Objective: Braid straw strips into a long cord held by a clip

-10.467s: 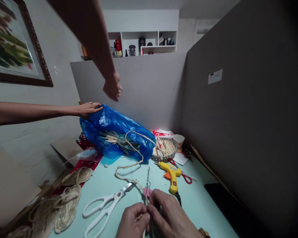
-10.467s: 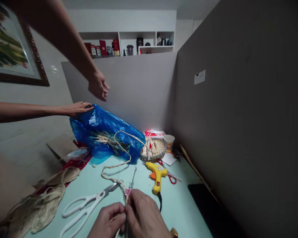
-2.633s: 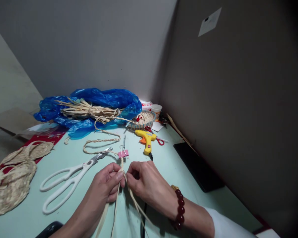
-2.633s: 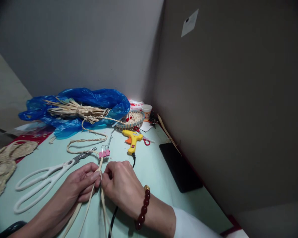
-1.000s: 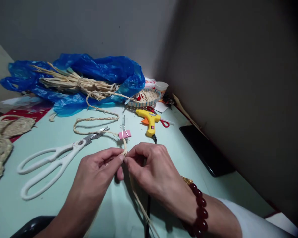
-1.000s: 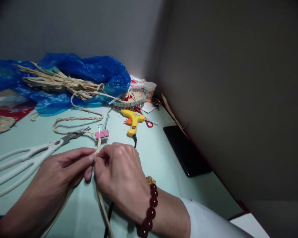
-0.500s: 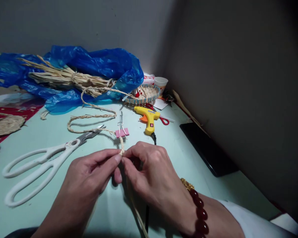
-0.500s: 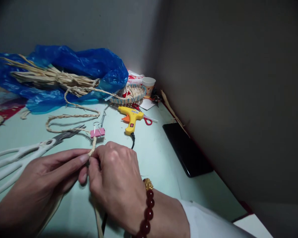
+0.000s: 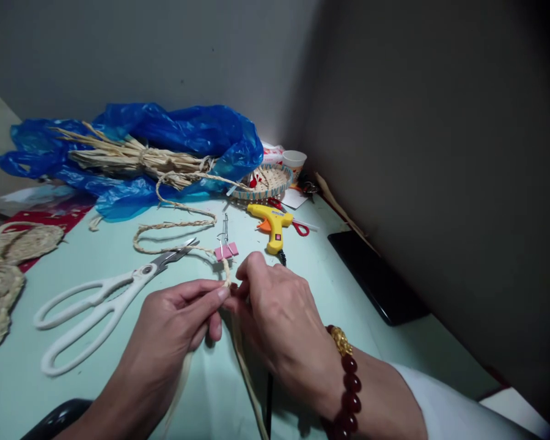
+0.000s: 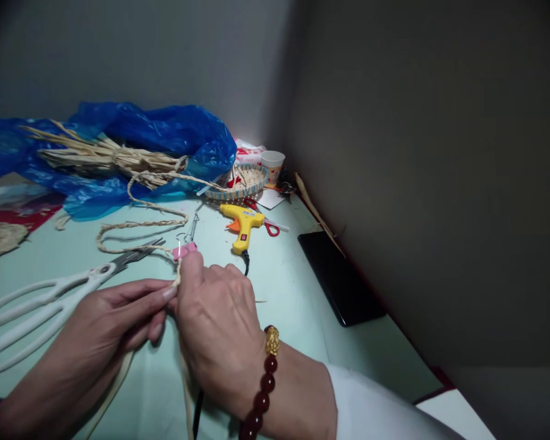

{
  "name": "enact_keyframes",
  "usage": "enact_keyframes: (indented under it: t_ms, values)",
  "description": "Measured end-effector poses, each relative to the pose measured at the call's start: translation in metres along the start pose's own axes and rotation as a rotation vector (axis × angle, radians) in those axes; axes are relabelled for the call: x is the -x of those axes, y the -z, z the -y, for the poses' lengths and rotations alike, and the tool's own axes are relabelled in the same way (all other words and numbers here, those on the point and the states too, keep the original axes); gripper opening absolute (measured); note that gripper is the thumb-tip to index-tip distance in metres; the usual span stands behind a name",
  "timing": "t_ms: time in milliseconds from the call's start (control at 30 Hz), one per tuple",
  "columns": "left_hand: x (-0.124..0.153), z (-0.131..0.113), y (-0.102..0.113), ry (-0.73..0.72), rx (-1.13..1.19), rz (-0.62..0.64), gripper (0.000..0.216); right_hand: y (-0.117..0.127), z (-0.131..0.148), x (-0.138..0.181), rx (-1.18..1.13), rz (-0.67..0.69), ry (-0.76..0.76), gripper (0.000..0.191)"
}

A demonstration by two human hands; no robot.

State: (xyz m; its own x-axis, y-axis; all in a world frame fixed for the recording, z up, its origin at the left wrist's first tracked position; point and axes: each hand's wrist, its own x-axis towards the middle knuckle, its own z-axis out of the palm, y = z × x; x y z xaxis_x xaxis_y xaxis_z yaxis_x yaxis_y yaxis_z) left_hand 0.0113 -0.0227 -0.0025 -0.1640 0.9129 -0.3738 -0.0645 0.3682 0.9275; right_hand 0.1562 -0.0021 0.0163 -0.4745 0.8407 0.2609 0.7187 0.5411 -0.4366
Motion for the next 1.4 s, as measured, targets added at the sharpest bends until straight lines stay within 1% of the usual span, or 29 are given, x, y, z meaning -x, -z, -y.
enact_keyframes:
  t_ms: [67, 100, 167, 233, 300, 333, 367, 400, 533, 667, 767, 833, 967, 1133, 1267, 1400]
  values:
    - [-0.001, 0.001, 0.001, -0.023, 0.016, -0.008, 0.029, 0.003, 0.000, -0.001, 0.026, 0.017, 0.056, 0.008]
    - [-0.001, 0.001, 0.002, -0.025, 0.032, -0.013, 0.028, 0.005, -0.002, -0.002, 0.004, 0.015, 0.066, 0.007]
    - [-0.001, 0.000, 0.003, -0.012, 0.078, -0.010, 0.026, 0.009, -0.007, -0.003, -0.133, 0.025, 0.028, 0.014]
    - [0.000, -0.003, 0.003, 0.002, 0.135, 0.006, 0.025, 0.012, -0.012, -0.006, -0.374, 0.121, -0.041, 0.019]
    - [0.001, -0.005, 0.004, -0.001, 0.174, 0.026, 0.025, 0.012, -0.015, -0.008, -0.647, 0.289, -0.074, 0.018]
    - [0.001, -0.006, 0.004, -0.006, 0.181, 0.037, 0.025, 0.011, -0.016, -0.009, -0.739, 0.355, -0.079, 0.018]
    - [0.001, -0.007, 0.004, -0.011, 0.181, 0.042, 0.025, 0.010, -0.016, -0.009, -0.783, 0.389, -0.080, 0.018]
    - [0.001, -0.007, 0.004, -0.011, 0.175, 0.044, 0.025, 0.010, -0.016, -0.009, -0.781, 0.391, -0.079, 0.019]
    - [0.003, -0.009, 0.003, -0.017, 0.138, 0.021, 0.028, 0.008, -0.013, -0.010, -0.639, 0.280, -0.086, 0.019]
    - [0.006, -0.013, 0.002, -0.110, 0.062, -0.035, 0.030, 0.002, -0.012, -0.014, -0.713, 0.192, -0.135, 0.027]
    - [0.008, -0.017, 0.002, -0.188, 0.013, -0.102, 0.032, -0.005, -0.013, -0.015, -0.777, 0.139, -0.157, 0.025]
    - [0.007, -0.018, 0.003, -0.218, -0.014, -0.125, 0.033, -0.008, -0.013, -0.015, -0.821, 0.128, -0.166, 0.023]
    - [0.005, -0.017, 0.004, -0.228, -0.072, -0.114, 0.033, -0.009, -0.014, -0.015, -0.884, 0.133, -0.147, 0.023]
    - [0.000, -0.012, 0.007, -0.260, -0.176, -0.115, 0.027, -0.007, -0.014, -0.015, -0.805, 0.102, -0.088, 0.022]
    - [-0.005, -0.008, 0.010, -0.304, -0.202, -0.094, 0.023, -0.009, -0.011, -0.017, -0.748, 0.043, -0.141, 0.016]
    - [-0.005, -0.005, 0.010, -0.202, -0.111, -0.053, 0.026, -0.009, -0.006, -0.018, -0.724, -0.018, -0.196, 0.013]
